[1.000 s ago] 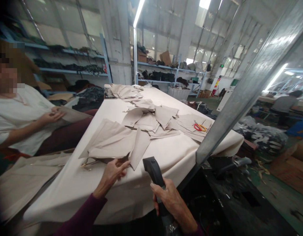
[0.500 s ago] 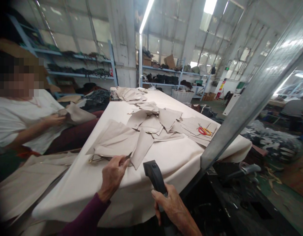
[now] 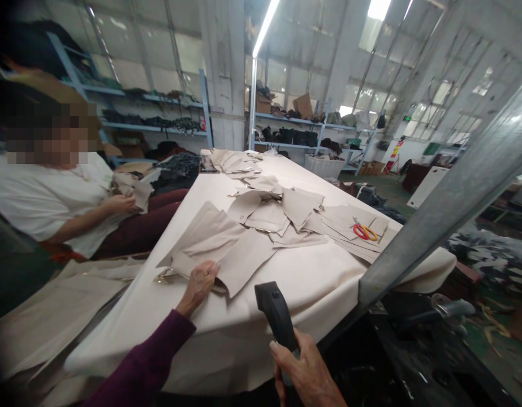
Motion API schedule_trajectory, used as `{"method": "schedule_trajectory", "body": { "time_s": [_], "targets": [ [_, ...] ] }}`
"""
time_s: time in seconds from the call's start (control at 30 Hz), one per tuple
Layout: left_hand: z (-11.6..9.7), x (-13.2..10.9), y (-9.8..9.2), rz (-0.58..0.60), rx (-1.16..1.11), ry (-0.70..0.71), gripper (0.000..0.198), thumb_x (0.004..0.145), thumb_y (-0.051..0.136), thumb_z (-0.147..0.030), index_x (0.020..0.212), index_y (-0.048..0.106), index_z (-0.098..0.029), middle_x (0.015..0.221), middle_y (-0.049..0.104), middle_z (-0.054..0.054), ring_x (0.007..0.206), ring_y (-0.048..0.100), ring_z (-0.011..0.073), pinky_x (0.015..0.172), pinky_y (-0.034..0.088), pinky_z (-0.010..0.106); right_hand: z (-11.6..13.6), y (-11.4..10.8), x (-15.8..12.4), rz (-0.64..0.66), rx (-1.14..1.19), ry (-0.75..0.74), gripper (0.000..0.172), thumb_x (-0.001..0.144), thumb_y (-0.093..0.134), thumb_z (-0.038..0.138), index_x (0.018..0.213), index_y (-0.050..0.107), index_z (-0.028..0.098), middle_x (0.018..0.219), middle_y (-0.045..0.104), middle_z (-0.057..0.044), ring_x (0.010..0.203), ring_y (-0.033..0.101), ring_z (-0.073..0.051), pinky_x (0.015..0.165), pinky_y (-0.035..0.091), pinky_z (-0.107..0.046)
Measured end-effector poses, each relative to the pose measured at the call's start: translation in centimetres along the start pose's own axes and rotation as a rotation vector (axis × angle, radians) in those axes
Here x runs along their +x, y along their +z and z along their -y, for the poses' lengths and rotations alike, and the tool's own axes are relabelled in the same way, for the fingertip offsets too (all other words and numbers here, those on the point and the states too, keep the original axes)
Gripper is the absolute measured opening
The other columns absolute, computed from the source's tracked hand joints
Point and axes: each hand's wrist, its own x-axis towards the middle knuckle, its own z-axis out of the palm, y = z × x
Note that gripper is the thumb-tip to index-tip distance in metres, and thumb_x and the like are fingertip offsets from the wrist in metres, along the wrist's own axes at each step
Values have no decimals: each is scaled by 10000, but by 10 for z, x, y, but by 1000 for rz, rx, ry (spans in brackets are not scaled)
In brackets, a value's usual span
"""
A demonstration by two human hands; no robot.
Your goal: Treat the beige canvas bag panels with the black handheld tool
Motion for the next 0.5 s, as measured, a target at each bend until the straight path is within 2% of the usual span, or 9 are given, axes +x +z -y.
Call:
{"method": "schedule_trajectory", "body": {
  "time_s": [0.03,0.1,0.17,0.2,0.27,0.33,0.4,0.5],
  "targets": [
    [0,-3,-1,10,-11,19,318,893,340,-264,705,578,-172,685,576,36,658,557,163,647,429,271,0,0,0,-4,-2,15,382,806,544,541,719,479,174,398,475,70,317,424,-72,332,369,-167],
    [-1,-11,-3,11,-21,95,284,886,345,-219,929,618,-150,862,611,80,807,586,189,743,456,298,-1,-1,-2,-14,-14,29,386,811,534,541,714,483,170,395,471,70,315,422,-71,337,382,-173],
    [-3,-20,-6,13,13,242,365,869,350,-148,1180,542,-151,1118,565,133,1008,556,216,863,448,343,-3,-1,-5,-28,-14,24,377,812,534,530,714,485,168,397,469,72,314,419,-71,336,388,-175],
    [-4,-25,-8,29,48,342,417,858,358,-118,1247,499,-170,1240,503,148,1110,510,233,923,424,376,-3,-1,-6,-35,-11,18,370,812,535,524,719,484,169,402,471,73,315,420,-71,334,388,-175],
    [-6,-33,-13,112,138,528,434,842,409,-114,1254,500,-215,1410,359,138,1261,384,279,1009,355,451,-5,-1,-8,-44,-7,11,358,814,539,512,728,484,169,417,483,69,319,429,-72,334,389,-172],
    [-8,-37,-17,199,215,622,370,824,491,-174,1189,546,-204,1479,267,135,1318,297,330,1034,317,501,-7,-1,-9,-43,-1,13,350,816,547,502,735,485,167,430,494,64,325,441,-74,339,394,-170],
    [-10,-36,-19,264,267,616,351,802,545,-241,1138,562,-142,1480,256,181,1301,321,350,1018,345,490,-8,-1,-10,-45,4,12,347,816,551,496,735,486,164,423,493,63,322,439,-73,337,391,-169],
    [-11,-28,-23,347,301,623,348,779,559,-245,1090,564,-90,1436,327,220,1239,410,325,995,381,437,-8,2,-12,-58,7,10,345,819,548,494,752,488,161,410,484,68,316,427,-71,330,381,-167]
  ]
}}
